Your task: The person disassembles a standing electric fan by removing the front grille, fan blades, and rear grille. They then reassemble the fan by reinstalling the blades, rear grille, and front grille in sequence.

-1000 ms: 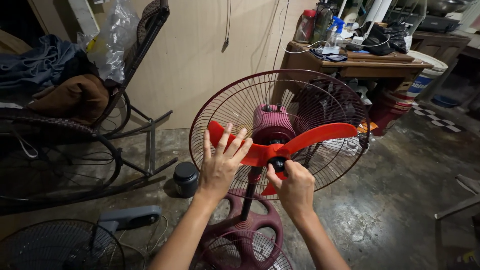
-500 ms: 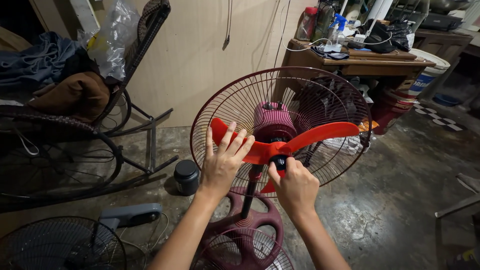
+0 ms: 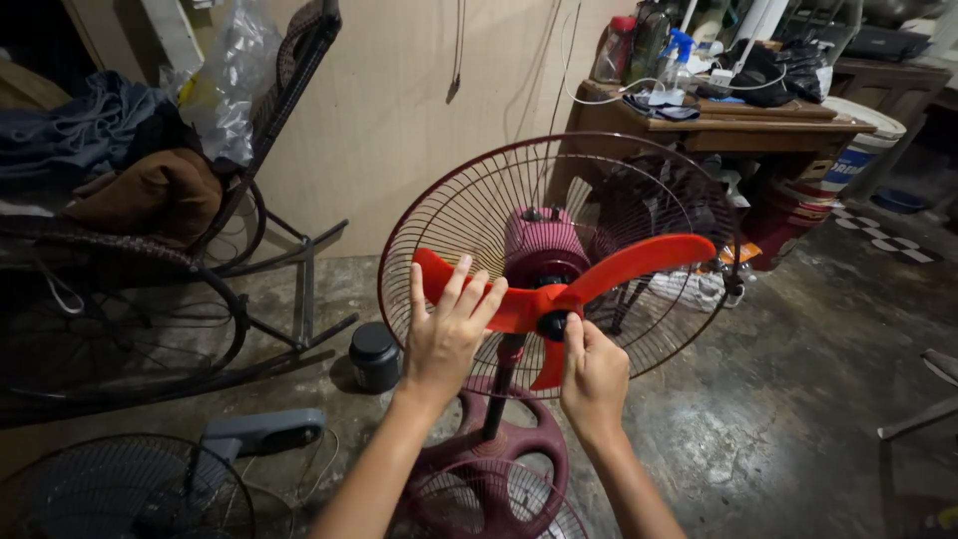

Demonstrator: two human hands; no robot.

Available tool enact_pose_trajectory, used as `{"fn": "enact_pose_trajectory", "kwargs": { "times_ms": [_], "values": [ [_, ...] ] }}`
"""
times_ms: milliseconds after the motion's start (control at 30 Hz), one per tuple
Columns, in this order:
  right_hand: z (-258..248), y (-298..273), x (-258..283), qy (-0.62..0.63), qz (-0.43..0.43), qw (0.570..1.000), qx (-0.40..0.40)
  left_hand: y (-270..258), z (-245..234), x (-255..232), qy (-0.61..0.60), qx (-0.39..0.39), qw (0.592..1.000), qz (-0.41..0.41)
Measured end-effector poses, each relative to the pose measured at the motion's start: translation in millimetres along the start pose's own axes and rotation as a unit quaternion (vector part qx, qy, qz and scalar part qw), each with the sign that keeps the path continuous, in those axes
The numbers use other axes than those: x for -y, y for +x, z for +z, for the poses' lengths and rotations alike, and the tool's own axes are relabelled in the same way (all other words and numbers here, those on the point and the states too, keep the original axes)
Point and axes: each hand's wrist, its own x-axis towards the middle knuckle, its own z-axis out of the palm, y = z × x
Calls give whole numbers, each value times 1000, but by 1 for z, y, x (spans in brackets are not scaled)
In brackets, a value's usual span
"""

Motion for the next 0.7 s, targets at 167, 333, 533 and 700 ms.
{"fn": "enact_pose_trajectory", "kwargs": {
  "times_ms": [167,333,533,700],
  "values": [
    [-10,-2,20,-126,-18,992,-4,-5,3,4,17,-9,1000,22],
    [-13,-4,19,-156,-76,985,-6,-3,4,3,5,-12,1000,22],
    [-7,-1,12,-208,56,973,76,-5,7,6,4,-5,1000,22],
    [-10,0,14,-122,-107,987,-13,-5,7,8,2,1,1000,23]
  ]
}}
